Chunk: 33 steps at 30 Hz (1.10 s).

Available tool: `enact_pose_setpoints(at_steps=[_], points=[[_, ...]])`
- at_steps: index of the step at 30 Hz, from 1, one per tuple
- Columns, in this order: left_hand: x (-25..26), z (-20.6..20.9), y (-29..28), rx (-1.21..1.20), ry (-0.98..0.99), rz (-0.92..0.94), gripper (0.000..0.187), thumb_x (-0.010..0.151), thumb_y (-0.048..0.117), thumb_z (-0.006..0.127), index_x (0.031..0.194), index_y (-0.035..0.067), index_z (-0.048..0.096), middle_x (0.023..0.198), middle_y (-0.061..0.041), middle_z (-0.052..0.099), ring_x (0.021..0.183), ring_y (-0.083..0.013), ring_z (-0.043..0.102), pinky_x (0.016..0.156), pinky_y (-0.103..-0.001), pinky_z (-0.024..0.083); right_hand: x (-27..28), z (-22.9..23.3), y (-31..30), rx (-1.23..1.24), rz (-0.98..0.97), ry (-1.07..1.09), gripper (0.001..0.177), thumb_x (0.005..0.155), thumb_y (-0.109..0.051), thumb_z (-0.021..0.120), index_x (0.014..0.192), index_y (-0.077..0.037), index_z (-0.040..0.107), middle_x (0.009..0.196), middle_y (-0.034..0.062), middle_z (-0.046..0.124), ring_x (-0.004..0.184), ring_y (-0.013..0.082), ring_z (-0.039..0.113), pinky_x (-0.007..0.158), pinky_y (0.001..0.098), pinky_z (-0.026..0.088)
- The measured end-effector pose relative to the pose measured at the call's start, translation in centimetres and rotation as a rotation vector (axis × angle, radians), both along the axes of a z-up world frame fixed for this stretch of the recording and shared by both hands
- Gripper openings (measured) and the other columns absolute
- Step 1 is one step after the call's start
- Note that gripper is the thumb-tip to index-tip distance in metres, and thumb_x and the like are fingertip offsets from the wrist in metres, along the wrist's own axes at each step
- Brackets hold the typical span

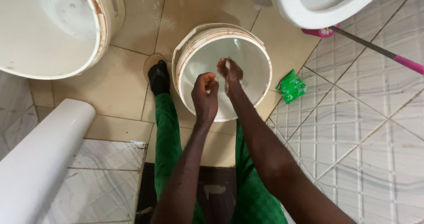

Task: The person cleans the toilet bowl and seat using a cloth and soapy water from buckets, wiping the rim and the top of the seat before rinsing their hands.

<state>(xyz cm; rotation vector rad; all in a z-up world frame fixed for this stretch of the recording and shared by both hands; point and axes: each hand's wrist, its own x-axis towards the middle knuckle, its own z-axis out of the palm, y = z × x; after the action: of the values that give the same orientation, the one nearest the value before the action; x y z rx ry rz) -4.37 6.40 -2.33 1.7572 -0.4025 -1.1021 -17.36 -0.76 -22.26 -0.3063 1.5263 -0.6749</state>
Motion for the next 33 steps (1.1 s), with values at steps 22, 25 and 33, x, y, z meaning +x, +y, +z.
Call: enact_pose_setpoints(at_steps=[22, 25, 33], points=[[-7.0, -6.3, -14.7, -0.578, 1.3, 0.231, 0.04, 0.09, 0.035, 0.067, 0.118, 0.006, 0.06, 0.11, -0.006, 0.073, 0.105, -0.0211, 0.069, 0.097, -0.036, 0.057, 2.7, 26.2, -9.7, -0.142, -0.134, -1.232, 0.039, 0.12, -0.026, 0.041, 0.095, -0.002, 0.06, 0.091, 0.0115, 0.062, 0.081, 0.0231, 0.06, 0.072, 0.0339, 0.056], [-8.4, -5.9, -22.0, -0.683, 1.66, 0.371, 0.043, 0.103, 0.034, 0.063, 0.131, 0.002, 0.057, 0.119, -0.009, 0.067, 0.113, -0.0209, 0.066, 0.105, -0.035, 0.056, 3.2, 28.8, -14.5, -0.435, -0.118, -0.561, 0.024, 0.104, -0.016, 0.055, 0.115, 0.004, 0.065, 0.109, 0.0158, 0.069, 0.105, 0.0292, 0.068, 0.1, 0.0406, 0.057], [-3.8, -1.9, -26.3, -0.433, -0.429, -0.027, 0.04, 0.09, -0.01, 0.065, 0.124, 0.007, 0.053, 0.119, -0.011, 0.057, 0.101, -0.0253, 0.064, 0.088, -0.04, 0.059, -2.2, 25.6, -12.3, -0.8, 0.166, -0.244, 0.041, 0.114, -0.038, 0.055, 0.119, 0.001, 0.067, 0.116, 0.0113, 0.068, 0.111, 0.0213, 0.063, 0.108, 0.0409, 0.052]])
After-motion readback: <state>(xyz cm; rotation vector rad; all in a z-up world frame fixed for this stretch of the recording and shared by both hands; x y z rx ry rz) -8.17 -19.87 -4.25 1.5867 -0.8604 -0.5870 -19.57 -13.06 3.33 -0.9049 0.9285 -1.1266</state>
